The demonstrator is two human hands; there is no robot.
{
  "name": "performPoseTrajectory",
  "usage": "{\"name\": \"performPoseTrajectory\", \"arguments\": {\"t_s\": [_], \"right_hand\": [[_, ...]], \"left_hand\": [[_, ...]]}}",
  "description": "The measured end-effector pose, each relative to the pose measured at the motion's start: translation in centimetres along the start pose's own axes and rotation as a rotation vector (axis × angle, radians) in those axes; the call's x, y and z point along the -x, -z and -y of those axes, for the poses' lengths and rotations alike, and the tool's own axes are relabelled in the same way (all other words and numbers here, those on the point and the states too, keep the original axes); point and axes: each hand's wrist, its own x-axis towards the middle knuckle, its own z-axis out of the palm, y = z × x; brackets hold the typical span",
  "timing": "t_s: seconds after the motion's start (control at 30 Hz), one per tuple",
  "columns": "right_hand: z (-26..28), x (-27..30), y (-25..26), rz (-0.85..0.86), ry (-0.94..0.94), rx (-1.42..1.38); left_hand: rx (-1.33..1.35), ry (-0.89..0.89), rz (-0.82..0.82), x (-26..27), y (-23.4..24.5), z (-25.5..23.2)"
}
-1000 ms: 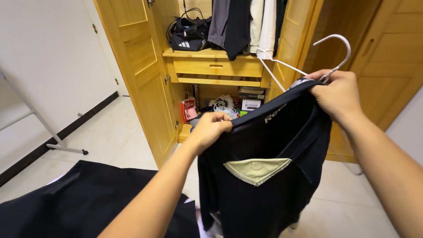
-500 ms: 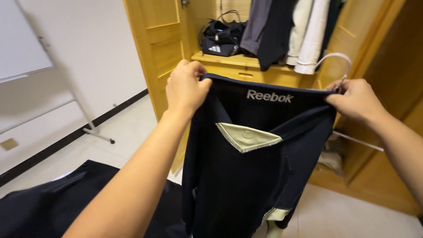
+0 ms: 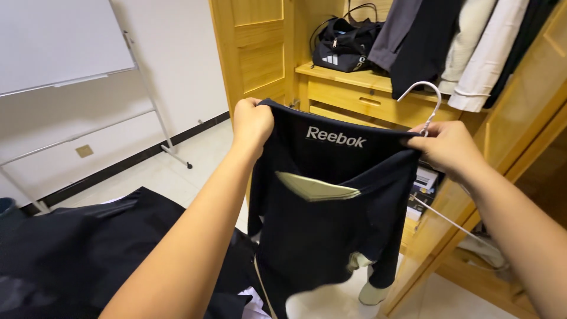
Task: The person picks up a black Reebok shirt, places it on a hanger, and hangs it in a wooden wardrobe. They repeat this process with a black button-up shirt and a light purple striped shirt, selecting hangers from a pile on a desk and placing each garment into the wardrobe.
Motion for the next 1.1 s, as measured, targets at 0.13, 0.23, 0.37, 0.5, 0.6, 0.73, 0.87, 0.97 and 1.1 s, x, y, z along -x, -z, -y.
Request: {"name": "performPoseTrajectory", "arguments": {"t_s": [0.13, 0.23, 0.37, 0.5, 0.6, 0.73, 0.87, 0.97, 1.1], "right_hand": [[-0.3, -0.4, -0.7, -0.005, -0.028, 0.006], [-0.8, -0.9, -1.0, 0.009, 0.015, 0.033], [-1.2, -1.2, -1.8, 0.017, -0.086, 0.04], [-1.3, -1.7, -3.3, 0.065, -0.115, -0.047], [1.1, -1.2, -3.6, 0.061, -0.041, -0.278], [7.9, 1.3, -2.3, -0.264, 0.316, -0.638], [12.8, 2.2, -0.7, -0.131, 0.491, -1.123], [14.1, 1.5, -0.9, 0.138, 0.474, -1.568], [12.6, 0.9, -4.7, 0.163, 0.437, -1.591]], "left_hand": [[-0.229, -0.228, -0.076, 0.0, 0.2, 0.7], [-0.308, -0.171, -0.051, -0.1, 0.3, 0.4], [-0.31, -0.263, -0.069, -1.1, 0.0, 1.6], [-0.217, -0.236, 0.031, -2.2, -0.8, 1.8], [-0.154, -0.141, 0.07, -1.8, -1.3, 0.3], [-0.143, -0.17, 0.071, -1.1, -2.4, -2.0], [-0.181, -0.141, 0.108, -1.5, -3.2, -3.2], [-0.197, -0.137, 0.118, -2.1, -3.5, -3.7], [-0.021, -0.021, 0.256, -2.3, -3.2, -4.5]]}}
